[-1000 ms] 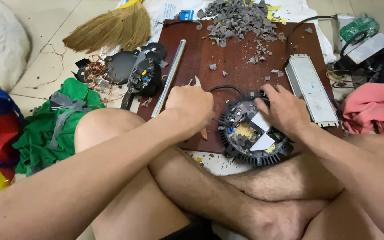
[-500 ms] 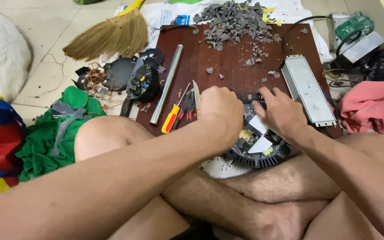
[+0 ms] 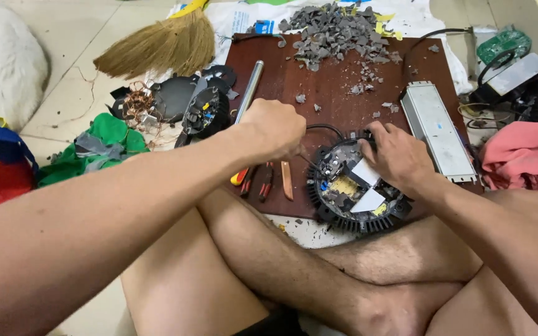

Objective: Disassembling an electronic component, likely a motor or light fixture, using a screwdriver and pliers while sitting on the floor.

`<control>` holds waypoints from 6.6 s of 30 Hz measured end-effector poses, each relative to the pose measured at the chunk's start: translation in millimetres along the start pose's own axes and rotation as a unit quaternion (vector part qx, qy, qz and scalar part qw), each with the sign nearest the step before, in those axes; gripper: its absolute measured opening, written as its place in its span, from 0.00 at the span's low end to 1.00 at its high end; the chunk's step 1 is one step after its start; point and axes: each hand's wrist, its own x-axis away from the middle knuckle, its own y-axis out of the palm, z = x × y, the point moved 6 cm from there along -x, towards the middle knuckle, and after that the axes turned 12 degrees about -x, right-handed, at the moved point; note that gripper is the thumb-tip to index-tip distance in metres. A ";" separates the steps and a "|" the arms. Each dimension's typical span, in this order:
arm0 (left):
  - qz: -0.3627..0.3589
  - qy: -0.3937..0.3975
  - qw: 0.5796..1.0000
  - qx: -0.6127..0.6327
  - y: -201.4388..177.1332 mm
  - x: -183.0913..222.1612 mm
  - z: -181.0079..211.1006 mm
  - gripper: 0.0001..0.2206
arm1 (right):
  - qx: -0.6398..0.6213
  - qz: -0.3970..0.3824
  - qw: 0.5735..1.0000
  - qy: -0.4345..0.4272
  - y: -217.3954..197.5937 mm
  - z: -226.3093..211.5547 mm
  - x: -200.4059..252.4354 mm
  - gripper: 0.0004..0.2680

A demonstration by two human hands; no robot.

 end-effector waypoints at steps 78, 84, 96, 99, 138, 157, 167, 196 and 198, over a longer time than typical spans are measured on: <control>-0.046 -0.089 0.984 0.148 -10.6 29.4 39.4 0.07 | -0.290 0.032 0.934 0.205 23.7 45.6 54.4 0.31; -0.107 -0.125 0.983 0.085 -74.5 67.6 43.1 0.12 | -0.312 0.064 0.917 0.240 11.5 26.1 67.6 0.29; -0.117 -0.133 0.974 0.144 -8.0 47.5 48.9 0.11 | -0.315 0.050 0.916 0.245 0.1 17.7 74.3 0.26; -0.131 -0.122 0.962 0.207 15.6 45.5 34.8 0.10 | -0.332 0.054 0.915 0.223 1.1 17.3 76.7 0.25; -0.078 -0.146 0.880 0.445 51.2 77.7 5.1 0.18 | -0.010 0.347 0.901 -0.259 0.4 -24.4 66.0 0.07; 0.040 -0.279 0.513 0.810 106.9 60.7 -13.0 0.19 | 0.117 0.180 0.960 -0.179 52.3 -40.6 46.2 0.05; 0.055 -0.349 0.446 0.822 120.5 53.4 -12.7 0.15 | -0.319 0.007 0.947 0.025 12.3 -114.7 21.9 0.08; 0.037 -0.352 0.377 0.856 114.1 56.5 -7.7 0.11 | -0.335 0.115 0.931 0.086 -24.6 -47.2 -2.1 0.11; 0.032 -0.363 0.405 0.839 109.5 59.5 -9.3 0.10 | -0.280 0.114 0.952 0.046 -21.0 -25.6 25.9 0.11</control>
